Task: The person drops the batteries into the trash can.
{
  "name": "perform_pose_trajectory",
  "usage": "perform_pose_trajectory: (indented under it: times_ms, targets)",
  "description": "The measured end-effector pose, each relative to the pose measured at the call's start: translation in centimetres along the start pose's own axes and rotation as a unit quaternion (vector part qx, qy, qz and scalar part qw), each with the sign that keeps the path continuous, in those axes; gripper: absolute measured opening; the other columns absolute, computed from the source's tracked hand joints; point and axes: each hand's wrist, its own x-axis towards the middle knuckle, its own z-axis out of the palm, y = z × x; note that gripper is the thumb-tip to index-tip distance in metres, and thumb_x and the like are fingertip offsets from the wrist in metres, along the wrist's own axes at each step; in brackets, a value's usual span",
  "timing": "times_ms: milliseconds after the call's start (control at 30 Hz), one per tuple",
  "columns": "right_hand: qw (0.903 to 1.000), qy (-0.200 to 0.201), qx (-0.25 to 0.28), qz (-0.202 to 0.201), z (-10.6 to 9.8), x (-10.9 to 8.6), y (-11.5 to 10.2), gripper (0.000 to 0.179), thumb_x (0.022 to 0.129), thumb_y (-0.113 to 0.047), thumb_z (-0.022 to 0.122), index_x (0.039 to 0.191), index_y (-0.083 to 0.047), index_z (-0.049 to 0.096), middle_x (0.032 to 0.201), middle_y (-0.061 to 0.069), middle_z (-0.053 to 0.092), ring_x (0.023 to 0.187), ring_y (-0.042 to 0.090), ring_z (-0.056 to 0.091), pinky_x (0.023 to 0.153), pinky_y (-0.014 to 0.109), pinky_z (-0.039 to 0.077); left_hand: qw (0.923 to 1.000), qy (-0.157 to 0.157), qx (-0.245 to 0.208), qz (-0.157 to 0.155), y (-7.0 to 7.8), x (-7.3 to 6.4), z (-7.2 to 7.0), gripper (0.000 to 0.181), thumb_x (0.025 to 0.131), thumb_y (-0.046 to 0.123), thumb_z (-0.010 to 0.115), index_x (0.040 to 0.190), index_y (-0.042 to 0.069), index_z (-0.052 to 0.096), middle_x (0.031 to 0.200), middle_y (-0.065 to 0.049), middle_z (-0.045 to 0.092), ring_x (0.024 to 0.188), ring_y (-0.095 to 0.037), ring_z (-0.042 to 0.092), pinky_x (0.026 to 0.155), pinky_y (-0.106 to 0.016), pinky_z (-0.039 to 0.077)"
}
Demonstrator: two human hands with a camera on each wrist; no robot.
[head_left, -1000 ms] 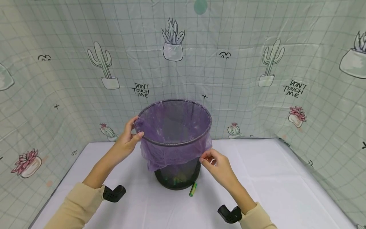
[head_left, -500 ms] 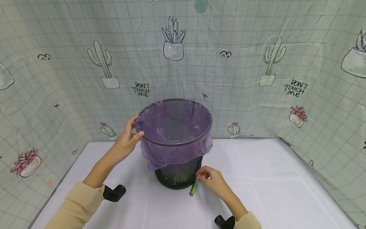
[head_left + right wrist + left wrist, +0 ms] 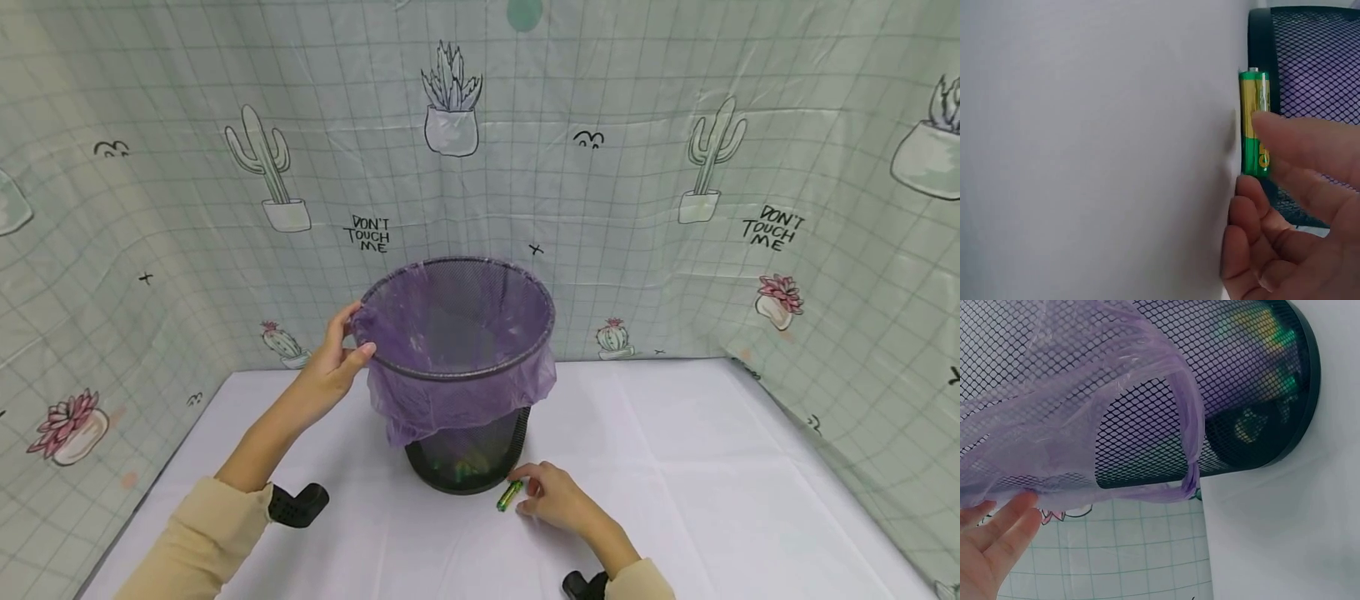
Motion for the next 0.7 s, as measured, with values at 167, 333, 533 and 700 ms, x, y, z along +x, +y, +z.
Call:
perform_pose_trajectory:
  times_ms: [167,333,533,700]
  targets:
    - [0.9993,0.025,0.01,0.025,0.18,-0.42,0.17,0.017,0.075,-0.001,0.069,0.091,0.0,0.064,0.074,0.002,0.049,0.067,0.012,0.042,0.057,0.022,0.035,1.0,0.002,-0.002,-0.002,-0.03,-0.03,0.02,0.067,0.099,0.028,0.039,0.148,0.008,-0.003,0.148,-0.032,0.011,0.119,-0.045,0.045,0.093,-0.058,0.039]
    - [0.9981,0.037,0.029,0.041,0.2,-0.53,0.17,0.015,0.072,0.002,0.07,0.084,0.001,0.061,0.071,0.001,0.049,0.065,0.013,0.043,0.056,0.021,0.035,1.0,0.004,-0.001,-0.002,-0.02,-0.06,0.02,0.067,0.099,0.027,0.039,0.148,0.009,-0.003,0.148,-0.032,0.011,0.119,-0.045,0.045,0.093,-0.058,0.039]
    - [0.9977,0.038,0.03,0.048,0.29,-0.45,0.29,0.015,0.072,0.002,0.071,0.082,0.002,0.06,0.069,0.001,0.049,0.064,0.012,0.043,0.056,0.021,0.035,1.0,0.004,0.0,-0.001,0.1,-0.08,0.01,0.067,0.099,0.027,0.039,0.148,0.008,-0.003,0.148,-0.033,0.009,0.12,-0.046,0.044,0.092,-0.059,0.039]
    - [0.9966,0.048,0.037,0.055,0.44,-0.36,0.36,0.014,0.075,-0.002,0.072,0.082,0.001,0.06,0.068,-0.001,0.049,0.063,0.01,0.043,0.055,0.02,0.035,1.0,0.004,0.002,-0.003,-0.01,-0.09,-0.01,0.068,0.099,0.029,0.038,0.148,0.009,-0.003,0.149,-0.034,0.006,0.121,-0.046,0.043,0.093,-0.059,0.039]
